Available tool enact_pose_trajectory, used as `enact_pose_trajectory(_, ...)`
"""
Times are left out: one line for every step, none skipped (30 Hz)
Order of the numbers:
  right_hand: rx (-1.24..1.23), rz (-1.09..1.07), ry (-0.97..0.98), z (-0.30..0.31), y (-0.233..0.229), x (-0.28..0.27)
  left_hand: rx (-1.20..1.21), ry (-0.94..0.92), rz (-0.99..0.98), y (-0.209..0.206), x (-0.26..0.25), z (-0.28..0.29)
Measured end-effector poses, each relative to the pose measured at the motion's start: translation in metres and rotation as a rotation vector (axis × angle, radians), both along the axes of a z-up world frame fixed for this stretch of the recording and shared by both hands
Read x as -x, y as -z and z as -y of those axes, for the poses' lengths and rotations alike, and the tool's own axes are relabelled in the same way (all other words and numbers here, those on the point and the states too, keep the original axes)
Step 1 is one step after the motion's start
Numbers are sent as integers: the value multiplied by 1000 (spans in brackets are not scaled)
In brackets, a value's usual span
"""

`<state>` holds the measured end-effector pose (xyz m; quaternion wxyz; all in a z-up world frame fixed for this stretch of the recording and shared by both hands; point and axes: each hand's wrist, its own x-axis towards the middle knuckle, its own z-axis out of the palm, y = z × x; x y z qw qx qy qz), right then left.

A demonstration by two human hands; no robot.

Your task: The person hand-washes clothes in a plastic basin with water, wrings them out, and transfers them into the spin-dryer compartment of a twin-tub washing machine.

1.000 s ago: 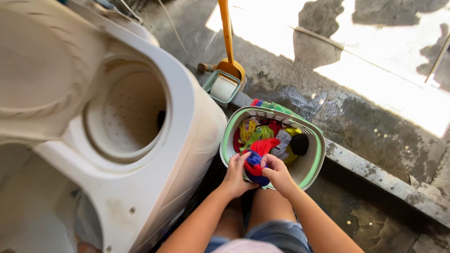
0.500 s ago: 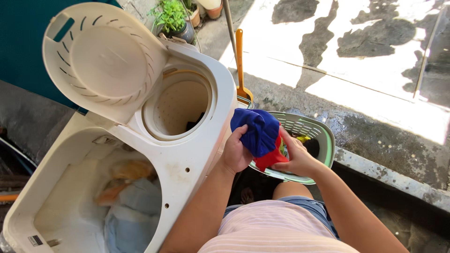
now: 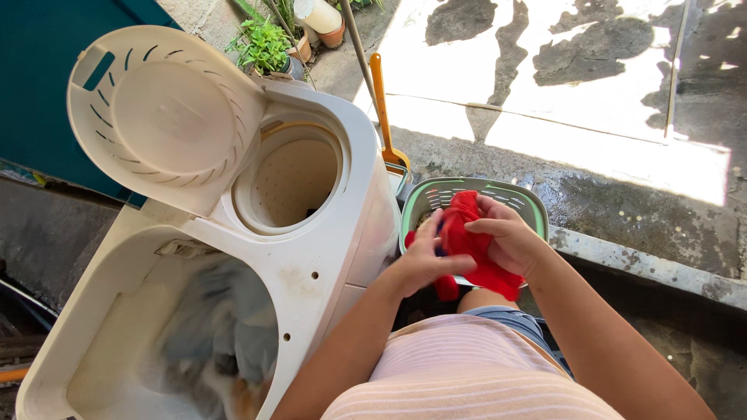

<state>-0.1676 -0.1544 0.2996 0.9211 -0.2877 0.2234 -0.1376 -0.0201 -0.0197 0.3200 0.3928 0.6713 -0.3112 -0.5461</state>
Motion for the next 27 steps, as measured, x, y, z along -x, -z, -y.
enact_pose_trajectory(-30, 79, 34, -4, -6, -1, 8, 136, 214, -1, 5, 0)
enact_pose_trajectory(-59, 158, 67, -7, -10, -2, 97, 132, 337, 0, 9, 0)
enact_pose_trajectory(-89, 235, 98, -10, -13, -3, 188, 125, 458, 4, 11, -1)
enact_pose_trajectory(-67, 229, 106, -11, -14, -5, 279, 116, 578, 10, 12, 0)
enact_pose_trajectory(-44, 224, 113, -11, -15, -4, 338, 23, 504, 16, 12, 3)
enact_pose_trajectory(-21, 218, 119, -10, -15, -4, 396, -70, 427, 21, 11, 7)
enact_pose_trajectory(85, 135, 157, -8, -15, -5, 451, -162, 351, 25, 10, 9)
enact_pose_trajectory(192, 51, 193, -5, -14, -6, 416, -170, 456, 26, 5, 9)
enact_pose_trajectory(296, -34, 229, -3, -13, -7, 378, -177, 562, 25, -3, 7)
enact_pose_trajectory(345, -169, 279, 0, -13, -7, 338, -185, 666, 23, -12, 6)
enact_pose_trajectory(391, -305, 330, 4, -13, -6, 364, -199, 740, 21, -18, 6)
enact_pose_trajectory(437, -443, 379, 7, -14, -5, 390, -213, 813, 19, -24, 5)
enact_pose_trajectory(443, -456, 409, 10, -14, -4, 417, -226, 888, 16, -30, 6)
enact_pose_trajectory(450, -469, 438, 14, -15, 0, 443, -265, 845, 15, -34, 7)
enact_pose_trajectory(456, -482, 469, 18, -15, 4, 469, -301, 802, 13, -37, 8)
enact_pose_trajectory(432, -432, 457, 22, -14, 7, 494, -337, 758, 12, -39, 9)
enact_pose_trajectory(405, -384, 446, 25, -12, 11, 475, -274, 828, 11, -40, 8)
enact_pose_trajectory(378, -336, 436, 27, -9, 15, 454, -210, 898, 11, -41, 6)
enact_pose_trajectory(327, -221, 467, 30, -8, 21, 438, -149, 967, 11, -41, 7)
enact_pose_trajectory(275, -106, 497, 31, -7, 27, 367, -43, 994, 11, -40, 9)
enact_pose_trajectory(222, 9, 526, 32, -5, 32, 295, 67, 1018, 12, -38, 12)
enact_pose_trajectory(231, 87, 478, 34, -2, 35, 222, 176, 1039, 14, -35, 16)
enact_pose_trajectory(239, 163, 429, 35, 0, 38, 327, 201, 1010, 17, -31, 19)
enact_pose_trajectory(247, 240, 379, 36, 4, 40, 430, 227, 978, 21, -26, 22)
enact_pose_trajectory(457, 72, 275, 39, 7, 42, 534, 253, 943, 26, -22, 26)
enact_pose_trajectory(662, -98, 164, 42, 12, 41, 495, 192, 839, 30, -18, 34)
enact_pose_trajectory(858, -273, 47, 44, 16, 40, 453, 132, 734, 34, -16, 43)
